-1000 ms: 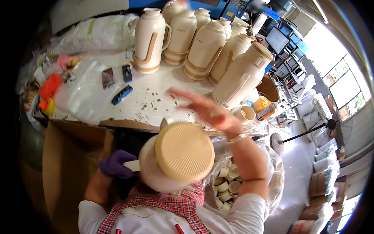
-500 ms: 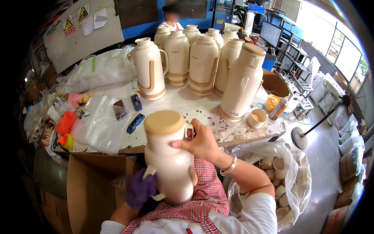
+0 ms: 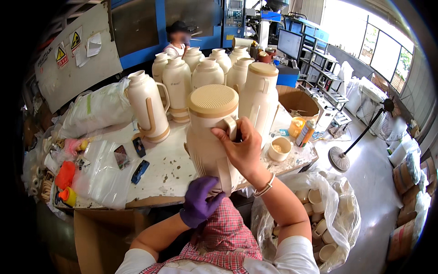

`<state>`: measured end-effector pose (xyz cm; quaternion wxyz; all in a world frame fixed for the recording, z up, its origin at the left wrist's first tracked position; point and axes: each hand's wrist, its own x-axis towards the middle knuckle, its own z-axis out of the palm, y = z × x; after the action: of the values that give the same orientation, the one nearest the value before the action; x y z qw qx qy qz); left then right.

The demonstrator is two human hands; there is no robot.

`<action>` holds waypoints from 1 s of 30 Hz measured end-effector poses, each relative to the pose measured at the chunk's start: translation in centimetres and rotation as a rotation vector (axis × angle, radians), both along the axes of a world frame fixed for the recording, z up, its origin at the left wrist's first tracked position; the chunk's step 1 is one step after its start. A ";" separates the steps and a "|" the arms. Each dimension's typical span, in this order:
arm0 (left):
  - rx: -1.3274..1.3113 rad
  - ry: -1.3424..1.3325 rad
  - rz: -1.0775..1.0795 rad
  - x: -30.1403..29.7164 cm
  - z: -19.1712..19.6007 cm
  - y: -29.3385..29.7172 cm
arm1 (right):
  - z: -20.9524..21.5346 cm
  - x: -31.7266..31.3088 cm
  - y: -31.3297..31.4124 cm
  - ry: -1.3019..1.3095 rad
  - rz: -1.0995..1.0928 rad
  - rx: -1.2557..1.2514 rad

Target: The person assembles beige plastic thermos flasks by picking up the main body and screwing on the lid. They handle the items one at a time, placing the completed units on a table. The person also briefly handles a small orange object from a bowl and places a finished thermos into a cardboard box.

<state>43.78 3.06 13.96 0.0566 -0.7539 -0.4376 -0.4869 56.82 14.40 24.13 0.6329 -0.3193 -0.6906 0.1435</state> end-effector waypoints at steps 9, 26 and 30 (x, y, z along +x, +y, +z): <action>0.001 -0.087 0.177 -0.8 -12.1 13.6 | -4.0 3.6 4.8 -0.040 0.039 -0.031; 0.172 0.384 0.703 -35.0 12.1 30.9 | -45.8 30.3 -12.7 -0.428 -0.894 -1.723; -0.088 0.460 0.814 -35.9 12.5 24.6 | -51.8 29.9 -15.6 -0.704 -0.934 -1.643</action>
<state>7.93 27.69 26.41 0.3064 -0.6110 -0.6939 -0.2265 86.68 -1.15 -27.66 -0.0302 -0.9193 -0.3312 0.2103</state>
